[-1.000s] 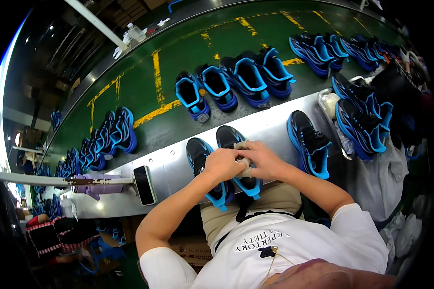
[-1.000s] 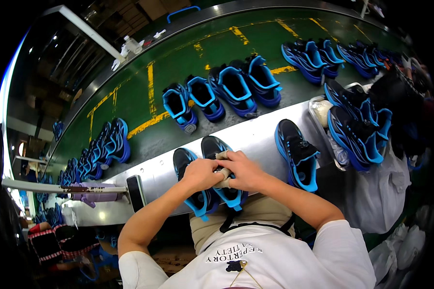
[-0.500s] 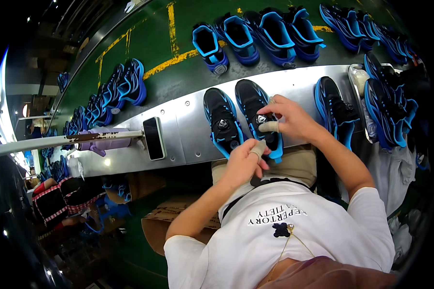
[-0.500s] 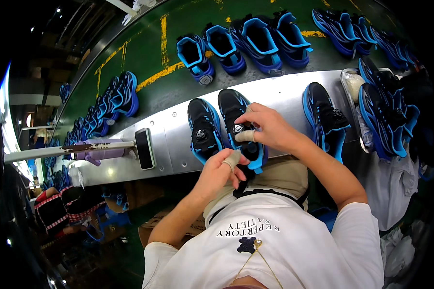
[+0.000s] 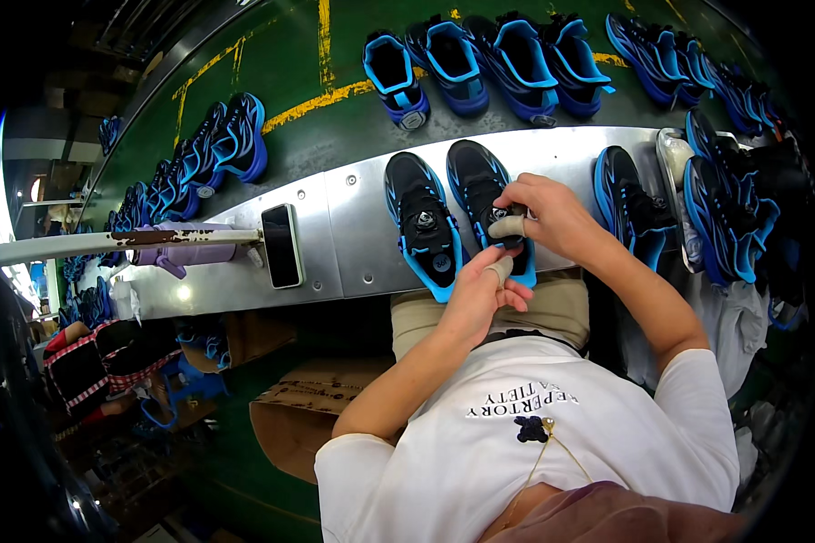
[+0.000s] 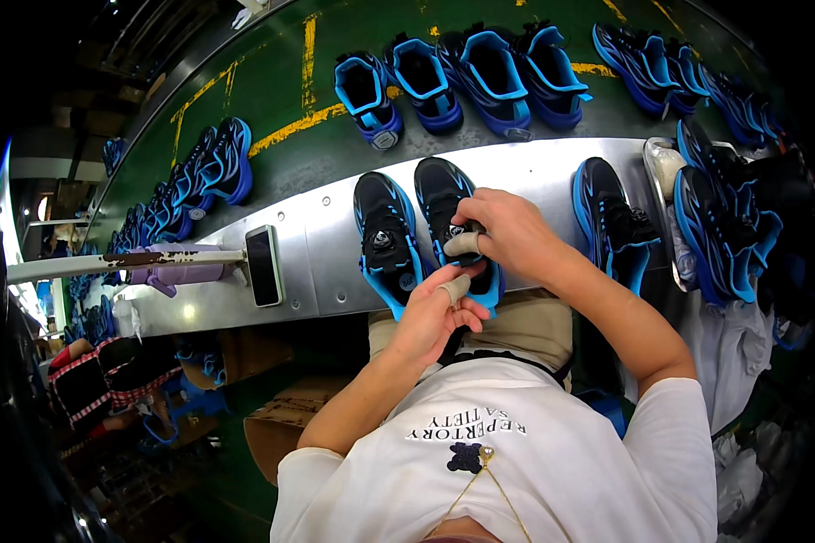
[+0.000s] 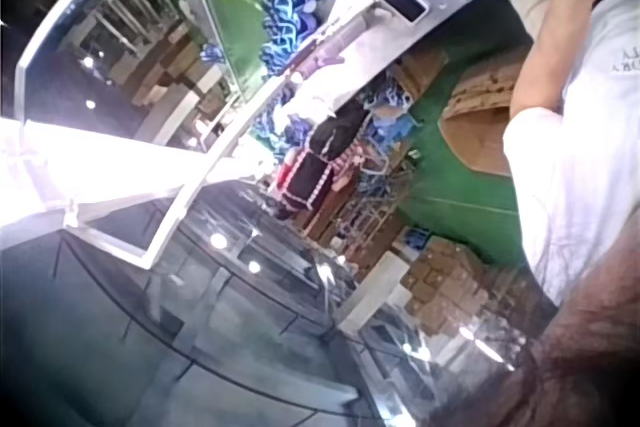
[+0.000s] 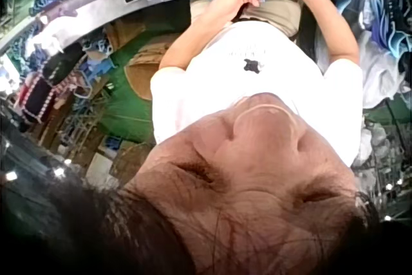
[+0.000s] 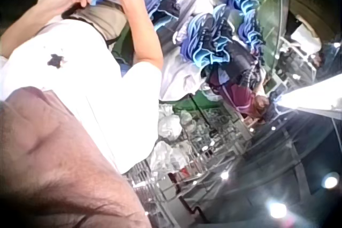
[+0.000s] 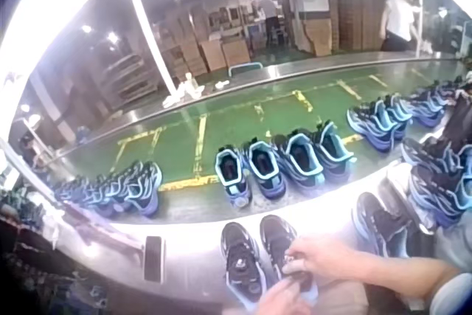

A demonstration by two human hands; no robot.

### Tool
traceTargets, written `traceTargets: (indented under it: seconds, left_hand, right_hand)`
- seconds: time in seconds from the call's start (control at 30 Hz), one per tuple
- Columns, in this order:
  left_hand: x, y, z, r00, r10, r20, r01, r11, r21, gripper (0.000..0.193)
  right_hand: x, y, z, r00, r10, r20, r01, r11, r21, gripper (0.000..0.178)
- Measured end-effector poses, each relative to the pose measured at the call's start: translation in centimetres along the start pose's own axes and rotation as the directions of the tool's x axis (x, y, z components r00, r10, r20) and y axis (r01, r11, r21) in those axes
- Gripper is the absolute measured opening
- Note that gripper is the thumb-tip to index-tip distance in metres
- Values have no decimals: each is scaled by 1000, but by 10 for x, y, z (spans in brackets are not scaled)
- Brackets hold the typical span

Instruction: The person wipes the surfaces of several blue and black sneakers using a white cloth while the shoes sit on a conveyor belt in a manufacturing facility.

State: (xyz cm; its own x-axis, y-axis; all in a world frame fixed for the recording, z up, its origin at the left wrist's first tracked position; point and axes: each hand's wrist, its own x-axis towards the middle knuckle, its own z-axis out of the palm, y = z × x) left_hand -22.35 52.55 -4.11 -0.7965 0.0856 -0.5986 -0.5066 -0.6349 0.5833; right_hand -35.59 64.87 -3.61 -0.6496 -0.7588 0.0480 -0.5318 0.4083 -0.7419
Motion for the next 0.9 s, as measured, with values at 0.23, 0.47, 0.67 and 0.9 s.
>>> traceTargets:
  seconds: [0.23, 0.47, 0.67, 0.9]
  left_hand:
    - [2, 2, 1, 1000, -20, -3, 20, 999, 39, 39]
    - [5, -8, -8, 1000, -2, 7, 2, 1000, 2, 40]
    - [-25, 54, -10, 700, 685, 202, -444, 197, 874, 19]
    - [8, 70, -66, 795, 554, 247, -425, 218, 879, 18]
  right_hand:
    - [17, -3, -17, 986, 35, 161, -33, 999, -19, 25]
    - [15, -6, -3, 977, 72, 202, -96, 989, 110, 27]
    - [19, 0, -17, 991, -7, 131, 1, 999, 51, 27]
    - [89, 14, 46, 995, -77, 63, 73, 995, 66, 47]
